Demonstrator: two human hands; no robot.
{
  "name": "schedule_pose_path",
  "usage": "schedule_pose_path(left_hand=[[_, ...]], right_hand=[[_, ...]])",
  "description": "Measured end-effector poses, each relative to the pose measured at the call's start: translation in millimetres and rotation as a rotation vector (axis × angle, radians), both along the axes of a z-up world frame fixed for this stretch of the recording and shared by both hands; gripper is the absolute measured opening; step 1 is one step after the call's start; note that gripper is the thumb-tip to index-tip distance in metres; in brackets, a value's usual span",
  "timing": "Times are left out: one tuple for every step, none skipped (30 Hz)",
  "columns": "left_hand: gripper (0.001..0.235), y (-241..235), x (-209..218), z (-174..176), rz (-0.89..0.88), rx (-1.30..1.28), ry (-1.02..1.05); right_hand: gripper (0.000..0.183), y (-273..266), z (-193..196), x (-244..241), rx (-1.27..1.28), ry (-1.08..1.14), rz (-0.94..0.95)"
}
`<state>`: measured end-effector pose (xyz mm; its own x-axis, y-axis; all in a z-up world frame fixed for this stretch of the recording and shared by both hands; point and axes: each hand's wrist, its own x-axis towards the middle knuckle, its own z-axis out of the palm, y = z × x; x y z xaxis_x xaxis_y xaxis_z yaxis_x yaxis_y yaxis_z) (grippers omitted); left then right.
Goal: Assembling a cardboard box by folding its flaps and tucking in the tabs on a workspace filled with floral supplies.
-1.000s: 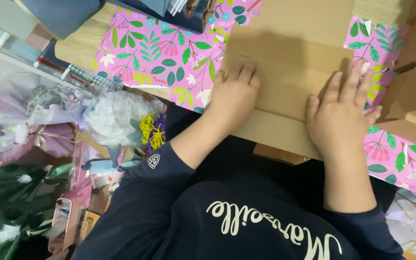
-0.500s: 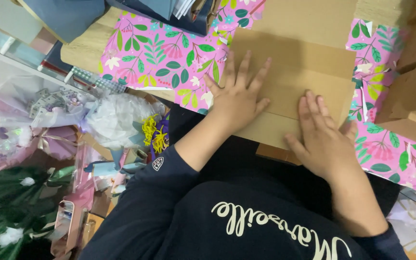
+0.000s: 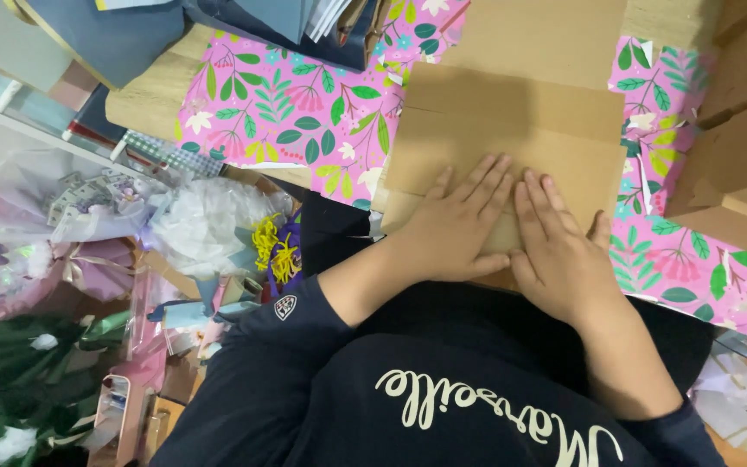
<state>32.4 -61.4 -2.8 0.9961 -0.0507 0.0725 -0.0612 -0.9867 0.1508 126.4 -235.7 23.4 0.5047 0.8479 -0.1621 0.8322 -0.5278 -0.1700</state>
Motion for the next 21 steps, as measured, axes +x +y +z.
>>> schedule_pose_path(left_hand=[[0.102, 2.1, -1.7, 0.9, 0.0, 0.001, 0.0], [0.104, 3.8, -4.7, 1.7, 0.025, 0.028, 0.006], [0.105, 5.4, -7.8, 2.5, 0.049, 0.054, 0.012], [0.105, 9.3, -10.2, 4.1, 0.045, 0.055, 0.012], [0.107, 13.1, -12.5, 5.9, 0.107, 0.08, 0.05], [0.108, 17.6, -15.0, 8.2, 0.171, 0.104, 0.087], [0.108, 28.3, -14.8, 9.4, 0.17, 0.106, 0.086], [0.107, 37.7, -16.6, 9.2, 0.236, 0.038, 0.135], [0.107, 47.1, -18.7, 8.8, 0.302, -0.03, 0.183], [0.107, 53.6, -19.8, 5.3, 0.304, -0.03, 0.186], [0.112, 60.2, -21.0, 2.2, 0.41, 0.006, 0.182], [0.116, 67.7, -20.7, -0.2, 0.516, 0.044, 0.173], [0.116, 68.6, -25.4, 0.0, 0.517, 0.045, 0.171], [0.121, 71.8, -26.8, 1.0, 0.543, 0.021, 0.133], [0.126, 75.2, -27.4, 1.8, 0.569, -0.003, 0.094], [0.126, 73.9, -29.5, -1.0, 0.561, -0.003, 0.093], [0.122, 72.8, -31.2, -4.3, 0.549, -0.035, 0.014], [0.118, 72.0, -35.4, -7.8, 0.54, -0.066, -0.062], [0.118, 71.4, -38.5, -3.6, 0.535, -0.066, -0.058], [0.114, 71.0, -39.5, 0.9, 0.528, -0.157, -0.094], [0.11, 70.8, -40.7, 5.7, 0.521, -0.248, -0.129]], right_hand=[[0.085, 1.3, 8.4, 0.0, 0.001, 0.0, 0.0], [0.082, 2.5, 16.7, -0.9, -0.042, 0.035, -0.047], [0.079, 3.5, 24.9, -1.8, -0.085, 0.069, -0.094], [0.079, -0.8, 25.4, 2.2, -0.084, 0.07, -0.098], [0.079, -5.2, 26.1, 6.2, -0.122, 0.101, -0.164], [0.08, -8.7, 27.1, 10.4, -0.159, 0.131, -0.227], [0.08, -10.0, 32.6, 13.3, -0.157, 0.131, -0.227], [0.079, -12.3, 36.7, 14.7, -0.176, 0.151, -0.285], [0.078, -14.7, 40.5, 15.9, -0.194, 0.171, -0.343], [0.078, -15.7, 37.7, 15.4, -0.195, 0.174, -0.341], [0.078, -16.7, 35.2, 14.7, -0.156, 0.157, -0.335], [0.079, -17.1, 33.5, 15.2, -0.114, 0.137, -0.329], [0.079, -20.5, 29.8, 13.0, -0.112, 0.136, -0.328], [0.078, -22.8, 26.2, 12.1, -0.01, 0.101, -0.335], [0.078, -24.7, 22.3, 12.1, 0.091, 0.065, -0.343], [0.078, -26.3, 21.2, 11.1, 0.091, 0.064, -0.351], [0.08, -27.5, 19.6, 10.4, 0.162, 0.063, -0.363], [0.083, -28.2, 17.2, 8.1, 0.232, 0.065, -0.372], [0.083, -29.8, 15.2, 7.6, 0.231, 0.068, -0.378], [0.078, -31.4, 13.9, 8.2, 0.425, 0.013, -0.287], [0.073, -32.9, 12.9, 8.7, 0.616, -0.046, -0.193]])
